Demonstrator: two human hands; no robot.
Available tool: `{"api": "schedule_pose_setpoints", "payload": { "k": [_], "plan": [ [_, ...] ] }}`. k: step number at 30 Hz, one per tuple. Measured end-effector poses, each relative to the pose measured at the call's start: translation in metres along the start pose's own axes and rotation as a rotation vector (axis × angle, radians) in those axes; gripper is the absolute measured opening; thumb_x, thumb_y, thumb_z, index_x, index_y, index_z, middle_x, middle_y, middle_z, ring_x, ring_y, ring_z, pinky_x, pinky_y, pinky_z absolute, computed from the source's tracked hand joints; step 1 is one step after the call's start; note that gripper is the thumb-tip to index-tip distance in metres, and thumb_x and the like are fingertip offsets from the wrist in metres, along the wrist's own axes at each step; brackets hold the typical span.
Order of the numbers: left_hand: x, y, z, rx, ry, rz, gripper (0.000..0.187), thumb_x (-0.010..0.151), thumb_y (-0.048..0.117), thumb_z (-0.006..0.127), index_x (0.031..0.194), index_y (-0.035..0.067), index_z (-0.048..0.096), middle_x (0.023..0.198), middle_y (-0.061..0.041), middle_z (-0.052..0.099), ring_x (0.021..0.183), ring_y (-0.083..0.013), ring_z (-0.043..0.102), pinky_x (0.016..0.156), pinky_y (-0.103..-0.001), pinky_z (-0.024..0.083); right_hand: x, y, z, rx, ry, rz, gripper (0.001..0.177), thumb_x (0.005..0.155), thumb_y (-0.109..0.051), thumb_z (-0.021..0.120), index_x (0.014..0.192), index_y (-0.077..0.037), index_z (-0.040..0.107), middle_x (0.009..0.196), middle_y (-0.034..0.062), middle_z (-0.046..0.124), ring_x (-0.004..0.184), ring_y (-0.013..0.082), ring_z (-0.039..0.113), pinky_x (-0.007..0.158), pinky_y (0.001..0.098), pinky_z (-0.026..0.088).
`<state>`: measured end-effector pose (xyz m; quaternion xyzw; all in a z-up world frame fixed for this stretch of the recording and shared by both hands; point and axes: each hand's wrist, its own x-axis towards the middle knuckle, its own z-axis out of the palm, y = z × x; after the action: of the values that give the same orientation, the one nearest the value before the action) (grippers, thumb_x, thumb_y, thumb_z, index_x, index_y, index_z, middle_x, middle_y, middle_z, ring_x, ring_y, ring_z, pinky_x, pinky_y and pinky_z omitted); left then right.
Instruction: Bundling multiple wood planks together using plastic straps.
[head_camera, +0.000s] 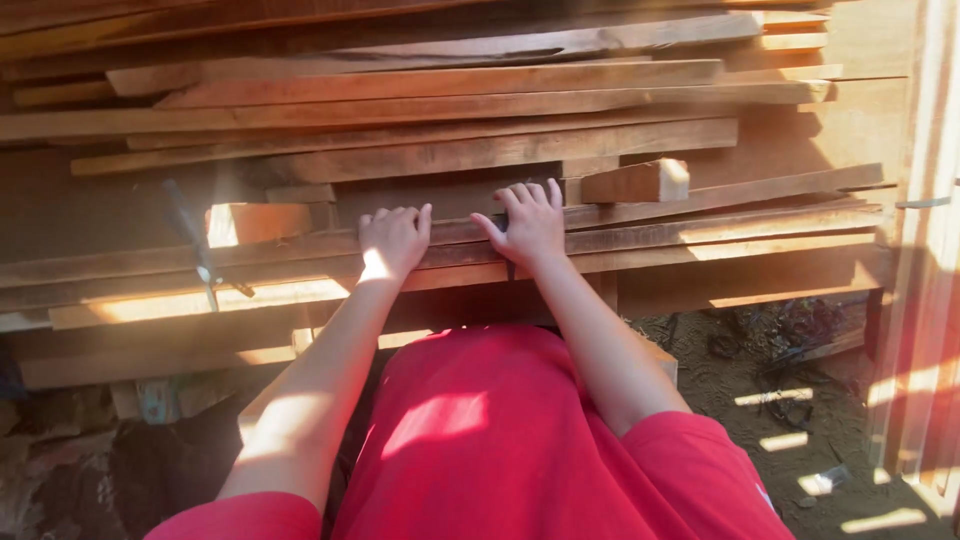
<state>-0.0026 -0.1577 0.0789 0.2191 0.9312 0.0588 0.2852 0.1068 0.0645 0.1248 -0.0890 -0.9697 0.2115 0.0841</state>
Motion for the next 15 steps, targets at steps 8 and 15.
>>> {"api": "schedule_pose_setpoints", "payload": {
  "k": [8, 15],
  "plan": [
    [-0.009, 0.011, -0.013, 0.004, 0.275, 0.087, 0.044, 0.102, 0.051, 0.045, 0.086, 0.024, 0.076, 0.079, 0.002, 0.073, 0.091, -0.021, 0.073, 0.085, -0.039, 0.051, -0.002, 0.015, 0.02, -0.087, -0.132, 0.022, 0.044, 0.094, -0.063, 0.057, 0.09, -0.021, 0.067, 0.078, 0.0043, 0.072, 0.081, 0.0247, 0.073, 0.1, 0.0455, 0.042],
    [-0.005, 0.0, 0.011, -0.093, 0.495, 0.15, 0.034, 0.099, 0.046, 0.058, 0.078, 0.022, 0.071, 0.071, 0.001, 0.068, 0.08, -0.0228, 0.072, 0.077, -0.04, 0.052, -0.006, 0.02, 0.032, -0.103, -0.056, 0.009, 0.04, 0.092, -0.062, 0.061, 0.084, -0.023, 0.068, 0.073, -0.0002, 0.07, 0.075, 0.0219, 0.072, 0.086, 0.0383, 0.047]
  ]
}}
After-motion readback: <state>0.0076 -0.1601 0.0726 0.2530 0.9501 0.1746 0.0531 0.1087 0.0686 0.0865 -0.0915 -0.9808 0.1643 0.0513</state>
